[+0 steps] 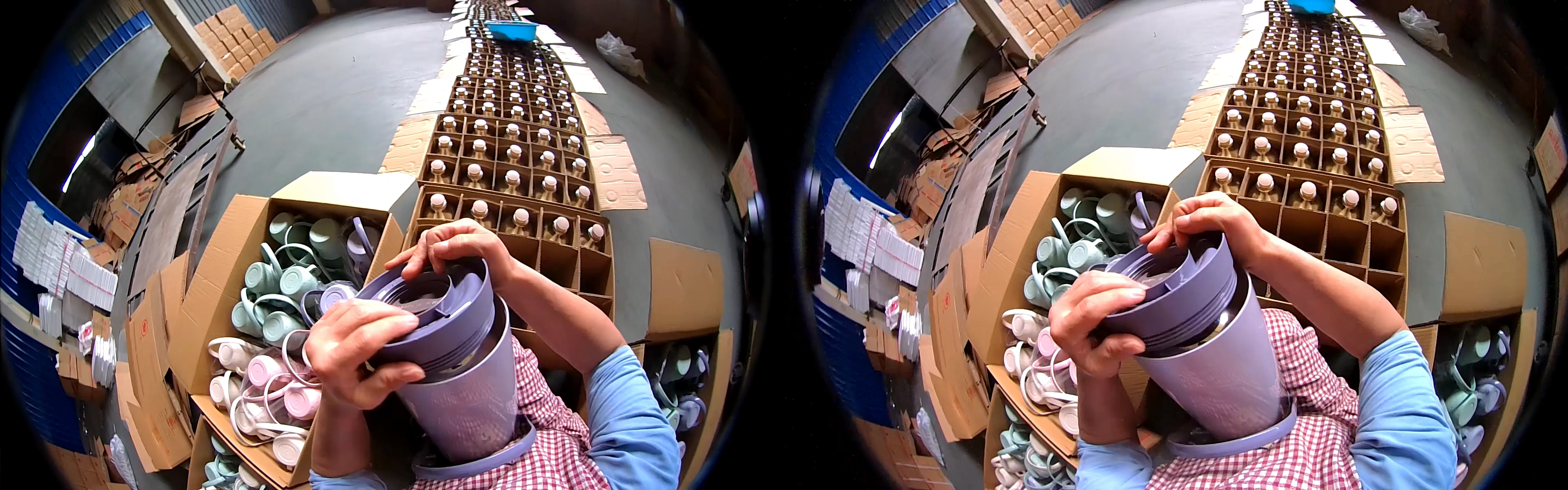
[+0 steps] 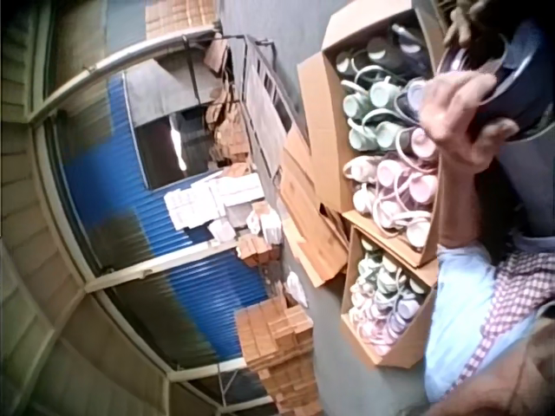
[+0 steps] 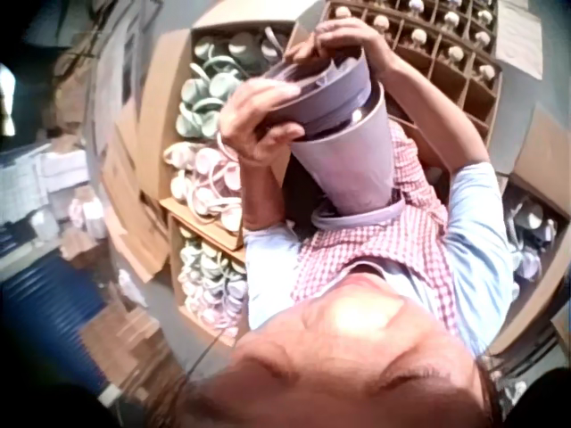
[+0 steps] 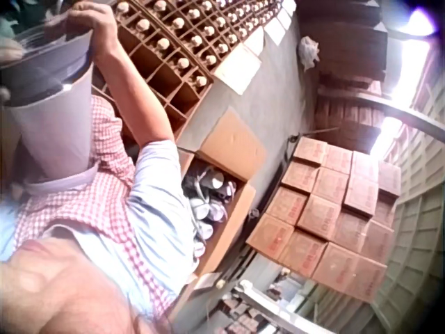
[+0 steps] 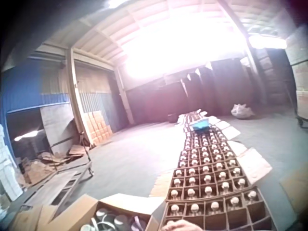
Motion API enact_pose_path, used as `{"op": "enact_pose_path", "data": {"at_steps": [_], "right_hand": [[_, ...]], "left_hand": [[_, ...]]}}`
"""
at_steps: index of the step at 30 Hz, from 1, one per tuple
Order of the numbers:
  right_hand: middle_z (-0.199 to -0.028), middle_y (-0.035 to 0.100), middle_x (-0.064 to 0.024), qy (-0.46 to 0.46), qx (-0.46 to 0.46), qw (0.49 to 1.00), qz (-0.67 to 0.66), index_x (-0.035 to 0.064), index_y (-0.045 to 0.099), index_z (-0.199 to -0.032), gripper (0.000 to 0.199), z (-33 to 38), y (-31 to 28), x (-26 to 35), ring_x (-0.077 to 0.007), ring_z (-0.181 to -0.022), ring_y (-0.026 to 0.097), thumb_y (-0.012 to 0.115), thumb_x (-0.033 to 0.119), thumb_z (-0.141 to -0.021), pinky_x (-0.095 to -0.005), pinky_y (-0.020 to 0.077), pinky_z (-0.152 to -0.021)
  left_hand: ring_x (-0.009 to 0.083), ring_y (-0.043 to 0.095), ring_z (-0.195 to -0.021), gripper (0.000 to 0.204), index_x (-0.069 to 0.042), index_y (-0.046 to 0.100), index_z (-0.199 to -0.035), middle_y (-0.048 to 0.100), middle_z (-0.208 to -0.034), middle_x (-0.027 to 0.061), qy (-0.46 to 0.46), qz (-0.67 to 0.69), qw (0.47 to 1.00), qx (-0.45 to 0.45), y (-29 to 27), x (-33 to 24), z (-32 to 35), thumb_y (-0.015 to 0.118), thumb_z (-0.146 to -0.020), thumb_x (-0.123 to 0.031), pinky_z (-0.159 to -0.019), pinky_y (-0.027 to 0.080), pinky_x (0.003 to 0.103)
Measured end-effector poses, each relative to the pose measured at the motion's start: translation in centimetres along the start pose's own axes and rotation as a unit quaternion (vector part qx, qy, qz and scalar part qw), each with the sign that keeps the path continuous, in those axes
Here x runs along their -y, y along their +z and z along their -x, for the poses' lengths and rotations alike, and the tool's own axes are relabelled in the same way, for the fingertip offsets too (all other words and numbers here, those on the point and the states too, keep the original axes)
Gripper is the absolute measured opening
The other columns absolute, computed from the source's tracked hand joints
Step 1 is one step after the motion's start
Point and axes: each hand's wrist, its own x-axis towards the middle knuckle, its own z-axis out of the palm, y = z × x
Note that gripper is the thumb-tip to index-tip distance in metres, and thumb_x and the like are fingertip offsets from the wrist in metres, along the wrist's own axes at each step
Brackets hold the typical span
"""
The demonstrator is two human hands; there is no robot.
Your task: The person assembles thermoses by placing metal liners and plastic components together, then places each assembled thermos into a plastic bag.
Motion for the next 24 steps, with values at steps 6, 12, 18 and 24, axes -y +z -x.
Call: {"op": "enact_pose_path", "data": {"at_steps": [6, 12, 18, 24], "right_hand": [[-0.092, 0.068, -0.0224, -0.055, 0.044, 0.996, -0.059, -0.0027, 0.057, -0.066, 0.023, 0.8, -1.5, -1.4, -0.0423, -0.112, 0.055, 0.051, 0.015, -0.080, -0.0480, 0.0389, -0.102], [-0.094, 0.067, -0.0242, -0.036, 0.012, 0.995, -0.091, -0.0022, 0.058, -0.068, 0.020, 1.9, -1.5, -1.4, -0.0430, -0.111, 0.055, 0.052, 0.014, -0.079, -0.0494, 0.0378, -0.103], [-0.101, 0.067, -0.0239, -0.026, -0.009, 0.999, 0.038, -0.0037, 0.063, -0.080, 0.028, 2.8, -0.4, 0.9, -0.0312, -0.113, 0.055, 0.050, 0.019, -0.090, -0.0419, 0.0363, -0.104], [-0.082, 0.066, -0.0154, -0.019, -0.038, 0.913, 0.406, -0.0004, 0.065, -0.089, 0.034, 2.7, 5.7, 7.3, -0.0231, -0.081, 0.065, 0.052, 0.031, -0.092, -0.0326, 0.0511, -0.075]], "left_hand": [[0.0259, 0.063, -0.067, 0.043, -0.002, 0.067, -0.086, 0.066, -0.075, 0.0120, -0.010, -0.089, 0.994, 0.063, 1.4, -3.0, -1.9, 0.077, -0.068, -0.040, -0.063, 0.047, 0.033], [0.0257, 0.062, -0.069, 0.044, -0.002, 0.066, -0.087, 0.066, -0.078, 0.0128, -0.033, -0.106, 0.992, 0.066, 2.0, -3.1, -1.2, 0.076, -0.070, -0.041, -0.066, 0.047, 0.034], [0.0286, 0.065, -0.081, 0.065, 0.000, 0.066, -0.091, 0.068, -0.090, 0.0164, -0.053, -0.032, 0.996, 0.060, 1.3, -1.7, 0.0, 0.051, -0.084, -0.063, -0.071, 0.049, 0.036], [0.0372, 0.061, -0.105, 0.061, 0.004, 0.069, -0.102, 0.062, -0.114, 0.0261, -0.111, 0.339, 0.931, 0.076, -0.7, 5.6, 0.2, 0.065, -0.073, -0.049, -0.101, 0.039, 0.047]]}}
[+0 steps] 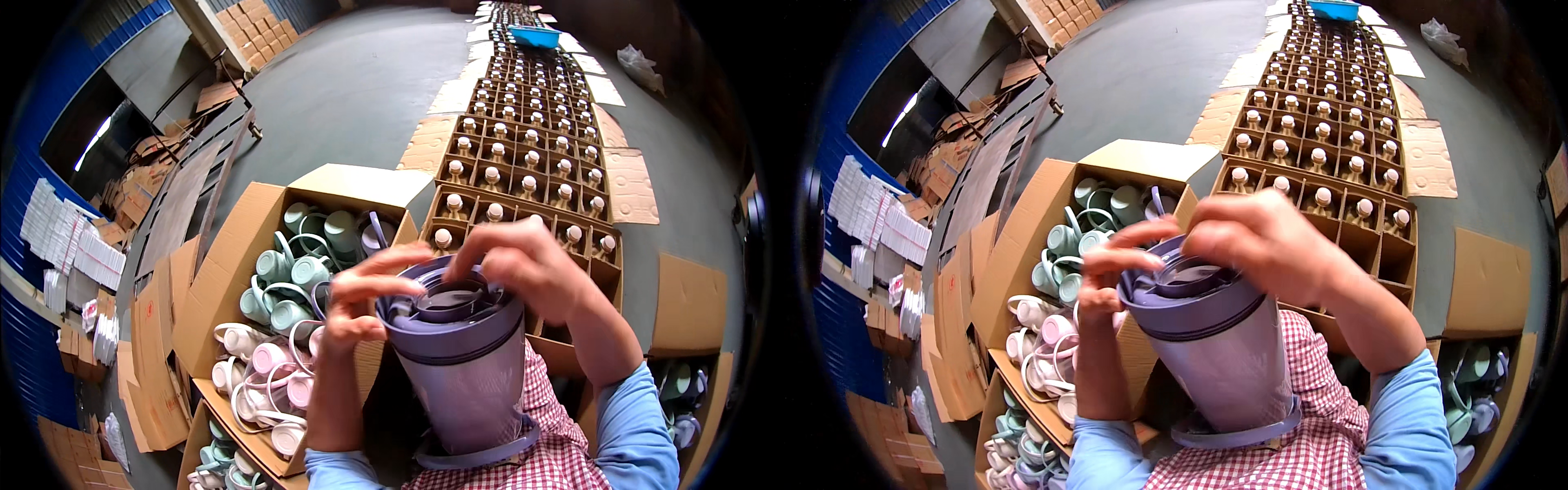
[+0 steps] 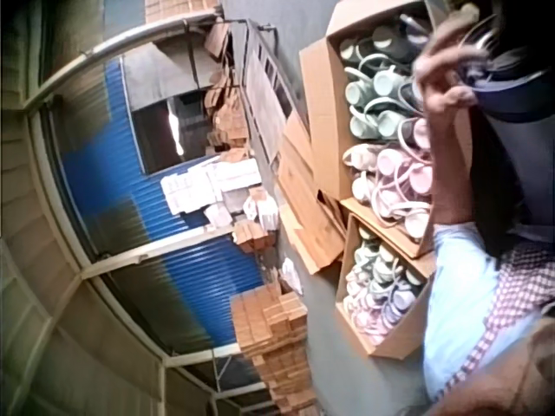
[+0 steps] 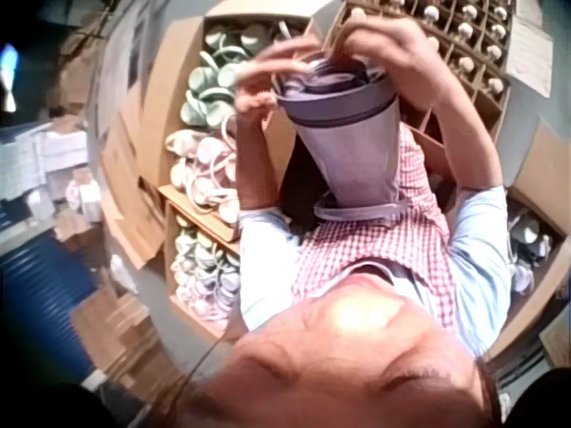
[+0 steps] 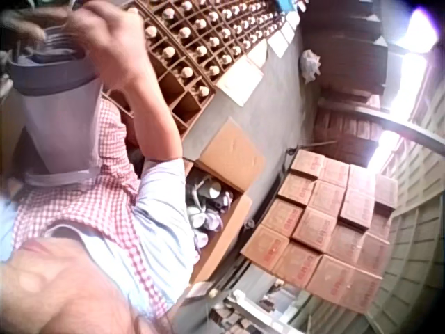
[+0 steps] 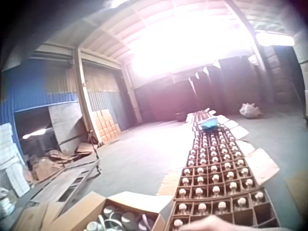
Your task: The person assembles thermoses by placing metal liners and plastic components together, then places each assembled thermos into a plastic bag.
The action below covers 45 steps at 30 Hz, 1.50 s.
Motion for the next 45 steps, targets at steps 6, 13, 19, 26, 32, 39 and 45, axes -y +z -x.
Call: {"op": "enact_pose_path", "data": {"at_steps": [6, 13, 19, 26, 32, 39, 45], "right_hand": [[-0.069, 0.059, -0.0148, -0.036, 0.042, 0.992, 0.111, 0.0008, 0.066, -0.081, 0.031, -0.5, 0.8, -1.9, -0.0259, -0.063, 0.055, 0.052, 0.027, -0.091, -0.0341, 0.0443, -0.061], [-0.076, 0.066, -0.0093, -0.010, 0.055, 0.993, -0.103, -0.0016, 0.068, -0.080, 0.035, -0.3, -0.5, -5.3, -0.0147, -0.068, 0.057, 0.054, 0.028, -0.094, -0.0281, 0.0451, -0.064], [-0.057, 0.052, -0.0049, 0.076, -0.076, 0.940, -0.324, 0.0041, 0.057, -0.072, 0.041, -4.1, -3.7, 1.7, -0.0127, -0.052, 0.050, 0.049, 0.038, -0.094, -0.0235, 0.0418, -0.042], [-0.049, 0.031, 0.0037, 0.194, 0.027, 0.912, -0.360, 0.0106, 0.045, -0.064, 0.040, -3.9, 0.0, 4.1, -0.0070, -0.039, 0.028, 0.053, 0.035, -0.095, -0.0226, 0.0183, -0.035], [-0.091, 0.064, -0.0122, -0.108, -0.090, 0.950, -0.279, 0.0052, 0.057, -0.092, 0.043, -4.0, -4.9, -6.9, -0.0260, -0.096, 0.064, 0.044, 0.046, -0.096, -0.0419, 0.0462, -0.093], [-0.097, 0.067, -0.0195, -0.014, 0.085, 0.907, -0.413, -0.0063, 0.062, -0.107, 0.076, -0.3, 1.5, -10.3, -0.0316, -0.116, 0.054, 0.032, 0.062, -0.093, -0.0407, 0.0361, -0.105], [-0.105, 0.065, -0.0244, 0.054, -0.024, 0.929, -0.365, -0.0083, 0.061, -0.108, 0.079, 0.5, -0.9, -7.5, -0.0303, -0.100, 0.063, 0.030, 0.063, -0.092, -0.0390, 0.0459, -0.095]], "left_hand": [[0.0322, 0.063, -0.101, 0.057, 0.002, 0.070, -0.097, 0.069, -0.095, 0.0161, 0.038, 0.016, 0.999, -0.034, 1.2, 3.6, 2.5, 0.065, -0.075, -0.050, -0.105, 0.032, 0.047], [0.0280, 0.062, -0.105, 0.056, -0.001, 0.070, -0.102, 0.069, -0.102, 0.0113, -0.028, -0.102, 0.994, -0.040, 2.3, 1.4, 2.1, 0.069, -0.074, -0.049, -0.104, 0.032, 0.045], [0.0287, 0.062, -0.104, 0.058, 0.000, 0.069, -0.103, 0.069, -0.100, 0.0119, -0.003, -0.080, 0.996, -0.032, 2.8, 1.2, 1.2, 0.070, -0.071, -0.049, -0.101, 0.035, 0.043], [0.0303, 0.061, -0.106, 0.056, 0.000, 0.069, -0.102, 0.069, -0.101, 0.0122, -0.028, -0.093, 0.995, -0.011, 3.0, 0.0, 1.3, 0.070, -0.072, -0.047, -0.103, 0.035, 0.046], [0.0358, 0.065, -0.095, 0.056, -0.001, 0.069, -0.096, 0.068, -0.098, 0.0165, -0.029, -0.313, 0.949, -0.005, 4.7, -4.4, -1.6, 0.068, -0.074, -0.053, -0.093, 0.045, 0.047], [0.0277, 0.064, -0.074, 0.035, 0.004, 0.070, -0.090, 0.066, -0.077, 0.0144, 0.074, -0.260, 0.963, -0.012, 5.6, -3.1, -0.5, 0.064, -0.083, -0.030, -0.065, 0.050, 0.032], [0.0338, 0.062, -0.102, 0.068, 0.003, 0.070, -0.093, 0.065, -0.103, 0.0251, 0.009, 0.044, 0.996, -0.071, 1.5, 3.5, -1.1, 0.034, -0.094, -0.054, -0.098, 0.042, 0.043]]}}
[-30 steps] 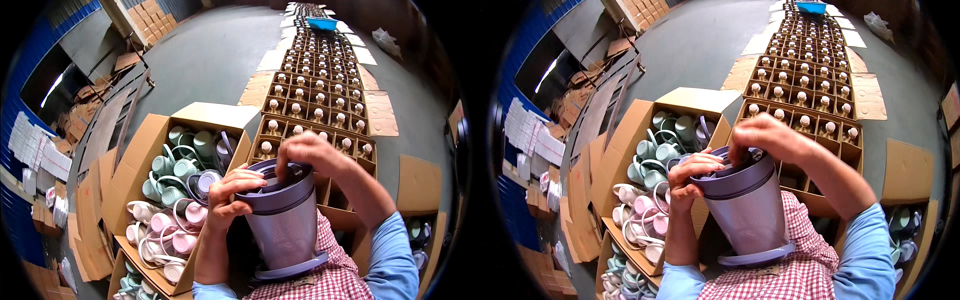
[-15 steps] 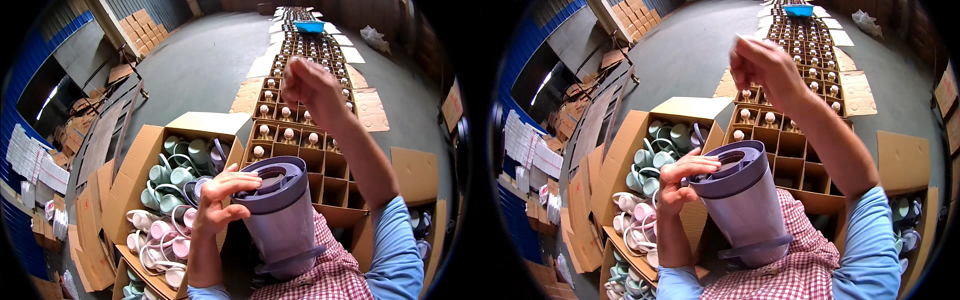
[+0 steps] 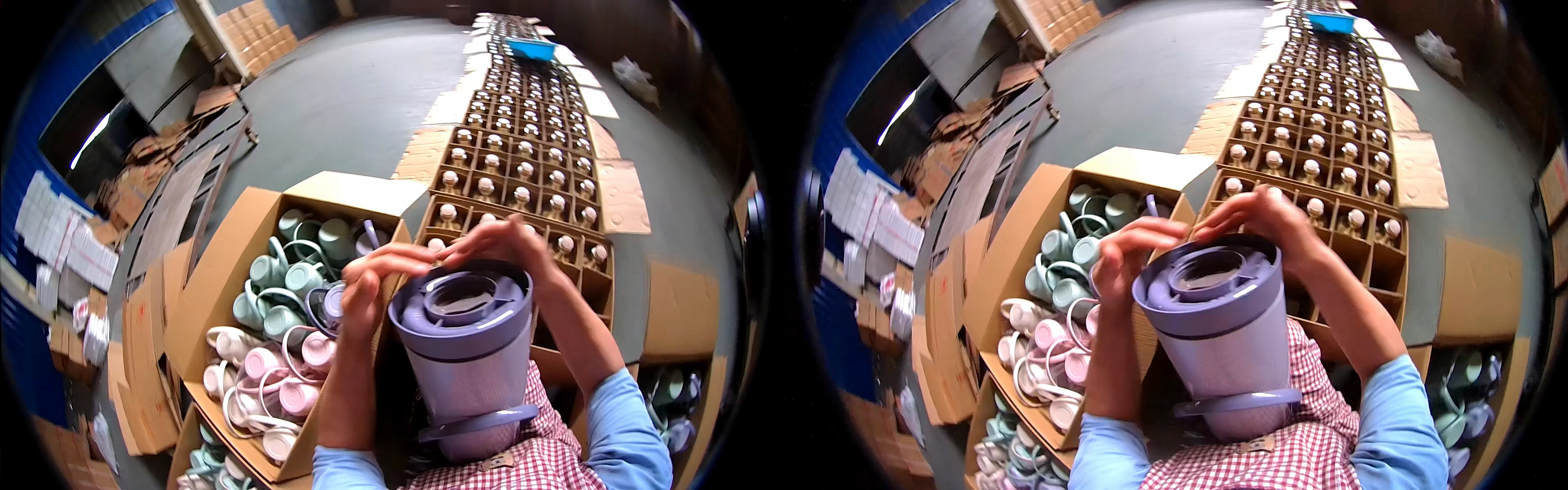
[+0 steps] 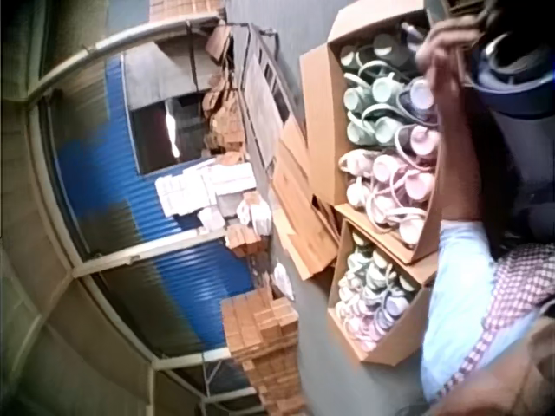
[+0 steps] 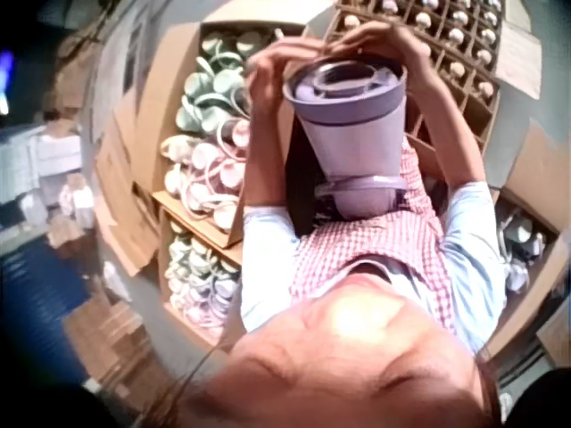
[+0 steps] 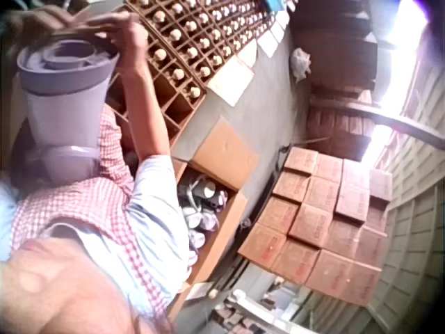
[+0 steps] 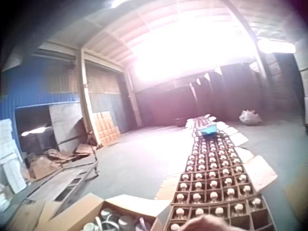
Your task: The person assembles thermoses by placing metal liners and plastic components together, then places each assembled thermos into a plastic bag.
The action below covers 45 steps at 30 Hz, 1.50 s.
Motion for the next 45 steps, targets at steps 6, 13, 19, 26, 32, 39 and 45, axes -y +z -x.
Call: {"op": "enact_pose_path", "data": {"at_steps": [6, 13, 19, 26, 32, 39, 45], "right_hand": [[-0.079, 0.068, -0.0126, -0.144, 0.052, 0.757, 0.635, -0.0006, 0.069, -0.086, 0.052, 2.5, 8.5, 5.0, -0.0277, -0.073, 0.067, 0.059, 0.050, -0.084, -0.0341, 0.0527, -0.068], [-0.081, 0.070, -0.0117, -0.151, 0.061, 0.849, 0.502, -0.0004, 0.069, -0.078, 0.068, 3.3, 4.5, 3.5, -0.0229, -0.072, 0.067, 0.049, 0.064, -0.084, -0.0312, 0.0511, -0.064], [-0.104, 0.066, -0.0170, -0.159, 0.069, 0.923, 0.344, -0.0012, 0.069, -0.090, 0.080, 2.2, 3.2, 3.9, -0.0269, -0.099, 0.062, 0.039, 0.073, -0.084, -0.0396, 0.0436, -0.093], [-0.123, 0.058, -0.0213, -0.038, 0.042, 0.984, -0.168, -0.0048, 0.056, -0.120, 0.093, 0.3, 0.5, -3.7, -0.0321, -0.125, 0.046, 0.027, 0.076, -0.084, -0.0462, 0.0255, -0.111], [-0.095, 0.069, -0.0181, -0.144, 0.064, 0.944, 0.291, -0.0063, 0.070, -0.092, 0.083, 0.2, 2.0, -0.7, -0.0289, -0.101, 0.063, 0.021, 0.060, -0.094, -0.0444, 0.0331, -0.105], [-0.082, 0.067, -0.0163, -0.139, 0.113, 0.984, 0.017, -0.0034, 0.068, -0.074, 0.087, -1.2, -1.1, -4.6, -0.0335, -0.105, 0.057, 0.021, 0.067, -0.092, -0.0467, 0.0339, -0.104], [-0.077, 0.068, -0.0134, -0.141, -0.008, 0.952, 0.271, -0.0012, 0.068, -0.075, 0.078, 1.8, 3.6, -0.3, -0.0293, -0.091, 0.063, 0.019, 0.055, -0.097, -0.0419, 0.0348, -0.101]], "left_hand": [[0.0402, 0.045, -0.122, 0.060, -0.003, 0.067, -0.080, 0.058, -0.114, 0.0278, -0.024, 0.349, 0.936, 0.026, 4.4, 3.6, -0.1, 0.034, -0.096, -0.050, -0.105, 0.034, 0.052], [0.0351, 0.051, -0.116, 0.061, 0.000, 0.066, -0.068, 0.066, -0.097, 0.0241, -0.099, 0.253, 0.962, -0.024, 4.3, 4.0, 1.3, 0.040, -0.088, -0.051, -0.104, 0.034, 0.047], [0.0355, 0.050, -0.119, 0.074, 0.002, 0.070, -0.088, 0.061, -0.114, 0.0259, -0.084, 0.139, 0.986, -0.026, 2.7, 2.4, 1.0, 0.031, -0.092, -0.061, -0.105, 0.033, 0.047], [0.0270, 0.066, -0.073, 0.025, -0.003, 0.069, -0.087, 0.068, -0.089, 0.0113, 0.066, -0.404, 0.912, 0.029, 8.5, -7.3, -0.4, 0.072, -0.073, -0.023, -0.067, 0.051, 0.034], [0.0266, 0.068, -0.079, 0.021, -0.002, 0.070, -0.087, 0.069, -0.092, 0.0141, 0.063, -0.294, 0.954, 0.010, 4.8, -7.2, 1.7, 0.073, -0.074, -0.018, -0.071, 0.052, 0.036], [0.0269, 0.066, -0.070, 0.035, 0.000, 0.071, -0.092, 0.069, -0.081, 0.0163, 0.012, -0.382, 0.922, 0.053, 7.2, -7.0, -0.1, 0.070, -0.074, -0.030, -0.064, 0.050, 0.033], [0.0280, 0.066, -0.075, 0.049, 0.001, 0.072, -0.086, 0.070, -0.082, 0.0156, 0.114, -0.171, 0.976, 0.065, 1.8, -4.0, 2.0, 0.061, -0.084, -0.046, -0.077, 0.049, 0.039]]}}
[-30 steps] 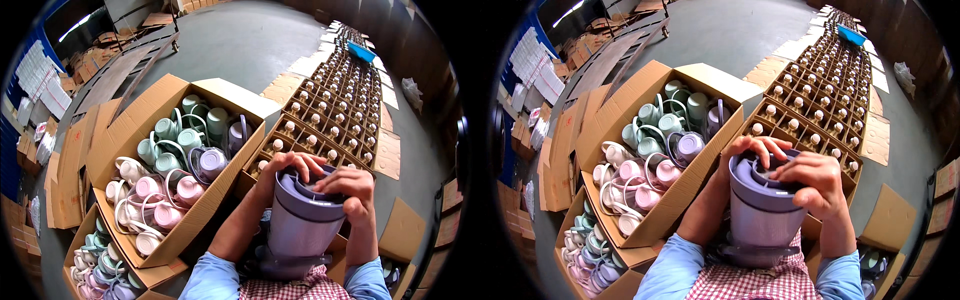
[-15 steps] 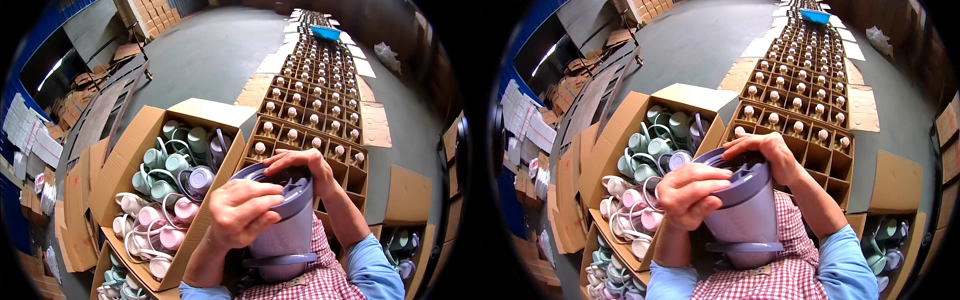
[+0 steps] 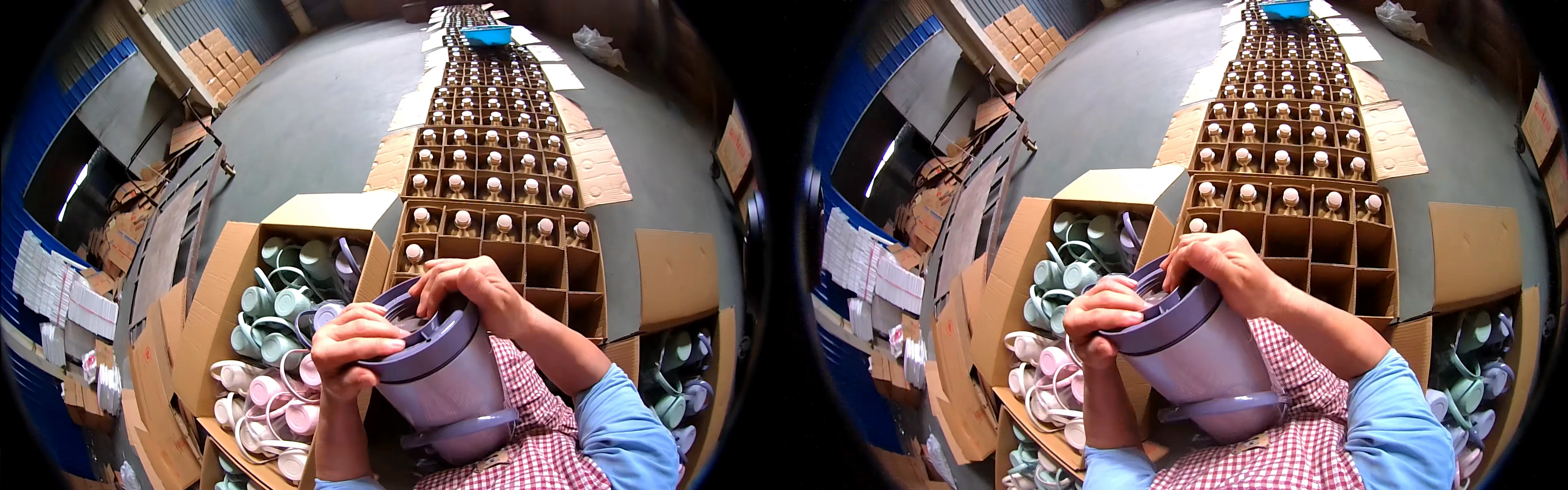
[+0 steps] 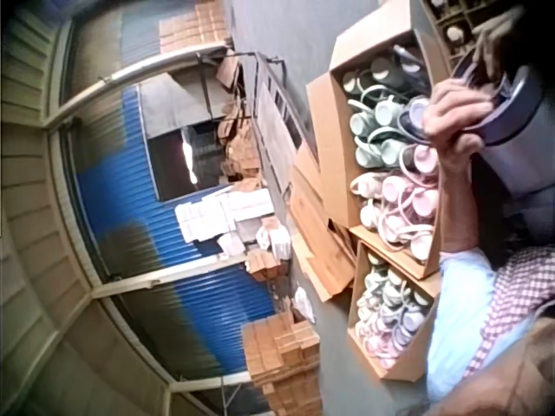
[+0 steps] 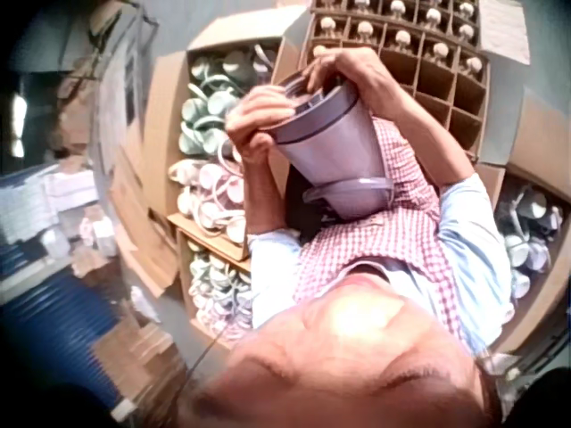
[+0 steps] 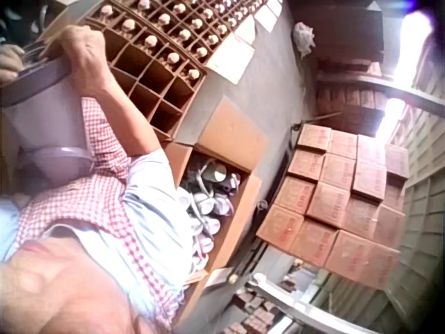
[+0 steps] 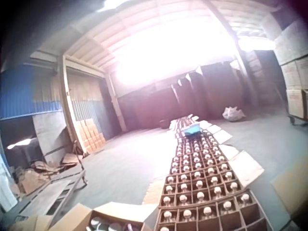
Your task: The person assembles thermoses by placing metal liners and plastic components together, then places each assembled thermos into a plastic bag.
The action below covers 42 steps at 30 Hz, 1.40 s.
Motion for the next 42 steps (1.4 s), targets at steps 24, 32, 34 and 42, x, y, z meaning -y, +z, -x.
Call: {"op": "enact_pose_path", "data": {"at_steps": [24, 32, 34, 42], "right_hand": [[-0.097, 0.069, -0.0169, -0.038, 0.108, 0.979, -0.171, -0.0014, 0.072, -0.079, 0.090, -1.1, -2.0, -3.0, -0.0326, -0.110, 0.058, 0.017, 0.070, -0.090, -0.0492, 0.0228, -0.112], [-0.113, 0.063, -0.0216, -0.010, 0.040, 0.954, -0.297, -0.0021, 0.071, -0.091, 0.094, -1.2, -1.4, -5.9, -0.0318, -0.126, 0.046, 0.013, 0.072, -0.089, -0.0499, 0.0190, -0.113], [-0.101, 0.068, -0.0179, -0.047, 0.089, 0.954, -0.283, -0.0022, 0.072, -0.088, 0.092, -1.0, -2.1, -5.7, -0.0321, -0.113, 0.057, 0.016, 0.071, -0.089, -0.0490, 0.0256, -0.111], [-0.117, 0.063, -0.0189, -0.036, 0.021, 0.978, -0.205, 0.0001, 0.070, -0.098, 0.093, -0.9, -2.2, -4.5, -0.0341, -0.127, 0.044, 0.012, 0.072, -0.089, -0.0480, 0.0089, -0.115]], "left_hand": [[0.0266, 0.063, -0.071, 0.027, -0.003, 0.068, -0.088, 0.066, -0.082, 0.0120, -0.049, -0.227, 0.972, 0.044, 3.0, -3.9, -3.0, 0.065, -0.083, -0.029, -0.064, 0.051, 0.035], [0.0304, 0.065, -0.074, 0.027, -0.004, 0.068, -0.088, 0.066, -0.088, 0.0131, -0.109, -0.343, 0.931, 0.065, 5.9, -5.9, -5.6, 0.069, -0.078, -0.029, -0.066, 0.053, 0.036], [0.0271, 0.066, -0.075, 0.023, -0.004, 0.068, -0.088, 0.065, -0.087, 0.0123, -0.096, -0.318, 0.941, 0.062, 6.0, -5.1, -5.3, 0.074, -0.071, -0.019, -0.064, 0.053, 0.034], [0.0322, 0.066, -0.078, 0.031, -0.001, 0.068, -0.089, 0.066, -0.087, 0.0164, -0.096, -0.250, 0.961, 0.070, 3.6, -5.3, -5.2, 0.070, -0.076, -0.029, -0.069, 0.053, 0.037]]}}
